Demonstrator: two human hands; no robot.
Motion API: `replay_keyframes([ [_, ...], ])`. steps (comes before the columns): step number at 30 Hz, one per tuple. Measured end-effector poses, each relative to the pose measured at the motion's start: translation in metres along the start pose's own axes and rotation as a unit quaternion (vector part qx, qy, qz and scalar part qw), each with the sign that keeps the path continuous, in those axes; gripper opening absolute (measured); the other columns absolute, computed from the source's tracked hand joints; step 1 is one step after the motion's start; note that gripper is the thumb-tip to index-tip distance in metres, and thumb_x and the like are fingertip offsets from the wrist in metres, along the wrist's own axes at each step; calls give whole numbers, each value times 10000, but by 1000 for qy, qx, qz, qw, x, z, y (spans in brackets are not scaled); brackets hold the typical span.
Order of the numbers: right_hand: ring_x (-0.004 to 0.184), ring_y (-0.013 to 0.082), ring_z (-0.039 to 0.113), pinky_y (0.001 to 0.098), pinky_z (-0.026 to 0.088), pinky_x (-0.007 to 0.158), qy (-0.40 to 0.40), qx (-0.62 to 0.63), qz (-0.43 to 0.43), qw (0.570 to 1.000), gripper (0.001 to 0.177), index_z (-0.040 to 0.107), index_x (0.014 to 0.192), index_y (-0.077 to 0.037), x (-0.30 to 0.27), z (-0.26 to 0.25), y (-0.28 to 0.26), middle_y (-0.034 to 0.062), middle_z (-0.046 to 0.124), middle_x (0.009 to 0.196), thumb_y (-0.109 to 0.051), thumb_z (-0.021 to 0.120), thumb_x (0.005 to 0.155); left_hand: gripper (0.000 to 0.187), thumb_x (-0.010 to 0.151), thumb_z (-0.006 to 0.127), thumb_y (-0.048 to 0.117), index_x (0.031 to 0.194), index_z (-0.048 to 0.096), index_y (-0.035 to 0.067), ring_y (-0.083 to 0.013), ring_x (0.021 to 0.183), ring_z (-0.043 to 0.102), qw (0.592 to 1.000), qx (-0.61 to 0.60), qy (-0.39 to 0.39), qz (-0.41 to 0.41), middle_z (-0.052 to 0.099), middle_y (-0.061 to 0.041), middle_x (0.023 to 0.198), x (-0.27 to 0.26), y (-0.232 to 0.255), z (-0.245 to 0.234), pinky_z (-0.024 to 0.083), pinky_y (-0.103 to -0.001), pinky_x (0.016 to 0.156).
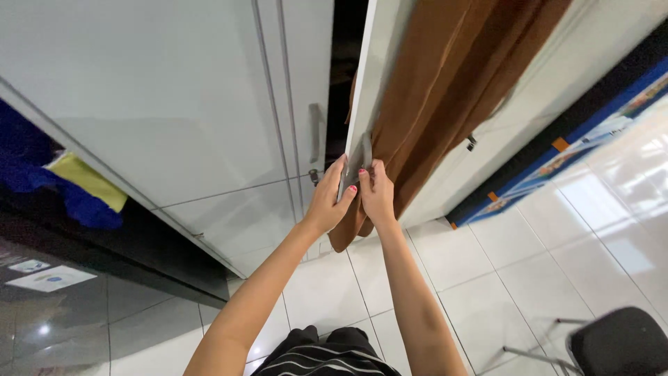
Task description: The person opens a blue plastic storage cabinet and removes a folded white fabric item, placing it on a black chair. They then open a white wardrobe, retrieve a red-and-white checkered cloth and a dark blue patterned cloth, and place both on the chair next to the first item.
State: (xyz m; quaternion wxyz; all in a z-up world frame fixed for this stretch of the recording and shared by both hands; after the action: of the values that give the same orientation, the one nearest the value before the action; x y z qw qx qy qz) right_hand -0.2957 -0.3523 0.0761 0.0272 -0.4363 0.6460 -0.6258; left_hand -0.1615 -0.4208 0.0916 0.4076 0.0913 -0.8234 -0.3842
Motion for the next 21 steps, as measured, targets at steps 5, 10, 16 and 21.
replay_keyframes([
  [5, 799, 180, 671, 315, 543, 759, 10, -9, 13, 1000, 144, 549, 1128, -33, -19, -20, -8, 105, 689, 883, -152, 570, 1048, 660, 1030, 552, 268, 1565, 323, -45, -393, 1427, 458, 1000, 3, 17, 26, 451, -245, 1545, -8, 10, 12, 363, -448, 1190],
  [10, 792, 178, 668, 318, 536, 755, 8, -22, 59, 998, 145, 553, 1139, -38, -35, -40, -14, 104, 694, 881, -162, 544, 1064, 566, 1059, 534, 256, 1525, 398, -35, -376, 1363, 516, 999, -2, 19, 30, 518, -225, 1473, -12, 31, 19, 399, -440, 1147],
  [16, 833, 132, 637, 296, 527, 793, 20, 11, 12, 1000, 135, 562, 1152, -30, -55, -73, -12, 74, 684, 913, -132, 521, 1074, 455, 1056, 518, 271, 1422, 507, 1, -298, 1184, 626, 998, -61, 13, 10, 614, -172, 1294, -24, 50, 42, 488, -387, 1030],
  [21, 772, 121, 550, 283, 489, 731, 25, 20, 34, 999, 155, 571, 1158, -25, -73, -106, -7, 49, 631, 866, -140, 499, 1083, 408, 1068, 497, 244, 1397, 541, 7, -308, 1164, 642, 996, -73, 23, 40, 625, -177, 1281, -38, 77, 66, 492, -379, 1026],
])
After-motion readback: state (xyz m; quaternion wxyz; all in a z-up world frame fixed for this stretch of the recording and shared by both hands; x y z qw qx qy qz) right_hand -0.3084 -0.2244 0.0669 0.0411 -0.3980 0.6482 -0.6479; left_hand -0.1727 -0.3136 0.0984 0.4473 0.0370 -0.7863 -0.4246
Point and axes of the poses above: each hand's wrist, its own x-axis towards the middle knuckle, its own z-axis out of the palm, y = z × x, the point moved 5 cm from there along x, towards the middle knuckle
